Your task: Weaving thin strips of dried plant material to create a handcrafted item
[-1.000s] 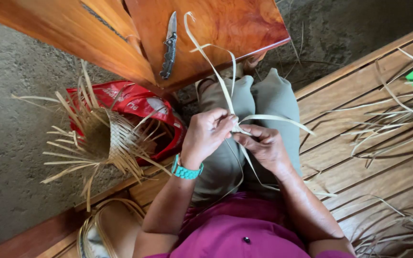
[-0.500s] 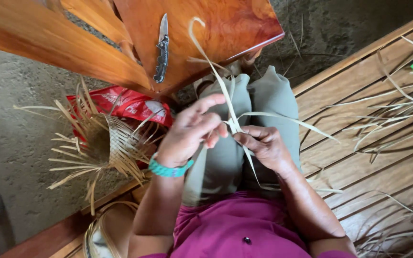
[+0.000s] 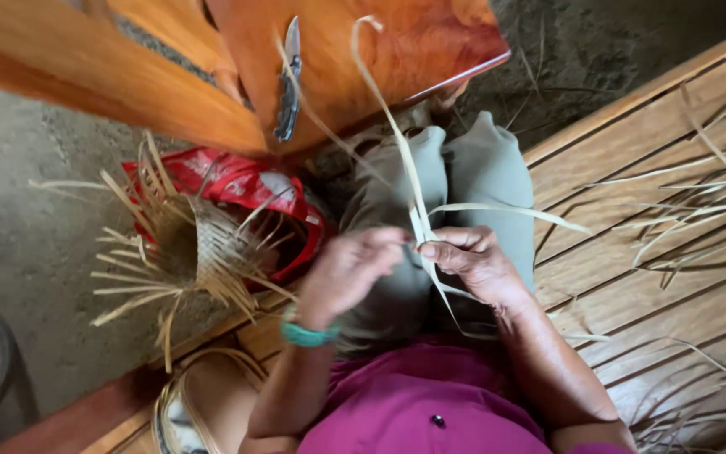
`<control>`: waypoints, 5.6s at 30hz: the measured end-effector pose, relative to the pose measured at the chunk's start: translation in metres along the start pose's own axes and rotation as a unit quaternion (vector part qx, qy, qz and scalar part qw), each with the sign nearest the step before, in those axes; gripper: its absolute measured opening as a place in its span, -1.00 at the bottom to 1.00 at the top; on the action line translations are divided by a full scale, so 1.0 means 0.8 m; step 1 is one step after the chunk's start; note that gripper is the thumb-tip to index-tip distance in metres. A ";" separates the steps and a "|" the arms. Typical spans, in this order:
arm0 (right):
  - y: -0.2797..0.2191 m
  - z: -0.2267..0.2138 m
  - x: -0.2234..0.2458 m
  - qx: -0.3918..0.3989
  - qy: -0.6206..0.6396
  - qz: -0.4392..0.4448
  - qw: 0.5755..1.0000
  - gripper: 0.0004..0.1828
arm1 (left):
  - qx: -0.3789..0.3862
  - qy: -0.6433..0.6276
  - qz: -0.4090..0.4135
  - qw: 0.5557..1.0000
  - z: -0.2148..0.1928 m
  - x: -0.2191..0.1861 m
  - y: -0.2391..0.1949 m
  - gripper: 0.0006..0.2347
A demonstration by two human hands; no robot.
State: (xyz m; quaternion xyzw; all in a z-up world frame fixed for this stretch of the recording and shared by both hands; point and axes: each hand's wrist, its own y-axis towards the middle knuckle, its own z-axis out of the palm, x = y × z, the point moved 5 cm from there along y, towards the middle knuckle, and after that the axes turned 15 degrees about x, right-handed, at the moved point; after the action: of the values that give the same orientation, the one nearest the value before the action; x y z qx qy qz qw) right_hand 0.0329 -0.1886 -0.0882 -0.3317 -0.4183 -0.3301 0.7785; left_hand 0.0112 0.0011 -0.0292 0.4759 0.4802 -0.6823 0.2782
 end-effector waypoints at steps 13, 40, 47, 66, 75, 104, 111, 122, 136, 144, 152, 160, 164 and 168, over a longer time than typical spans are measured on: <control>-0.015 0.031 0.029 -0.004 -0.084 -0.015 0.996 -0.89 | -0.083 -0.174 0.170 0.967 0.025 0.063 0.022 -0.85; -0.033 0.034 0.066 -0.016 -0.176 -0.116 0.977 -0.92 | -0.169 0.024 0.206 0.964 0.068 -0.014 -0.006 -0.71; -0.039 0.012 0.057 -0.040 -0.208 -0.109 0.971 -0.87 | -0.093 -0.122 0.216 0.964 0.071 0.025 0.008 -0.69; -0.039 0.026 0.061 0.000 -0.148 -0.083 0.986 -0.85 | -0.143 -0.267 0.151 0.941 0.068 0.068 0.016 -0.80; -0.043 0.031 0.058 0.012 -0.193 -0.043 0.980 -0.92 | -0.118 -0.274 0.153 0.942 0.068 0.055 0.013 -0.79; -0.183 -0.108 0.165 -0.119 -0.456 -0.007 0.882 -0.78 | -0.162 -0.286 0.179 0.927 0.014 0.029 -0.002 -0.79; -0.122 -0.041 0.118 -0.089 -0.375 0.074 0.920 -0.78 | -0.139 -0.275 0.184 0.933 0.045 0.042 0.007 -0.86; -0.053 0.011 0.046 -0.062 -0.208 0.004 0.976 -0.98 | -0.142 -0.317 0.176 0.921 0.068 0.072 0.024 -0.81; -0.039 0.034 0.079 -0.070 -0.171 -0.011 0.983 -0.90 | -0.135 -0.234 0.157 0.950 0.063 0.068 0.026 -0.84; -0.025 0.026 0.084 -0.082 -0.219 -0.032 0.972 -0.84 | -0.182 0.043 0.232 0.955 0.062 -0.003 0.003 -0.84; -0.023 0.040 0.102 -0.054 -0.251 -0.021 0.966 -0.80 | -0.195 0.108 0.276 0.935 0.054 0.005 0.009 -0.87; -0.025 0.020 0.078 -0.046 -0.203 -0.030 0.978 -0.86 | -0.107 -0.108 0.213 0.965 0.047 0.036 0.029 -0.91; -0.019 0.027 0.082 -0.023 -0.225 -0.030 0.974 -0.89 | -0.096 -0.191 0.158 0.964 0.046 0.071 0.036 -0.86; -0.017 0.039 0.092 -0.012 -0.252 -0.027 0.967 -0.89 | -0.096 -0.262 0.123 0.952 0.049 0.086 0.036 -0.84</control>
State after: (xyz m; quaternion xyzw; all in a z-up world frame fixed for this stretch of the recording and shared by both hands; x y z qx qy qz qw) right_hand 0.0403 -0.1887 -0.0073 -0.4022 -0.6059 -0.2619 0.6344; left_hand -0.0067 -0.0410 -0.0999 0.3071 0.3914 -0.6941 0.5203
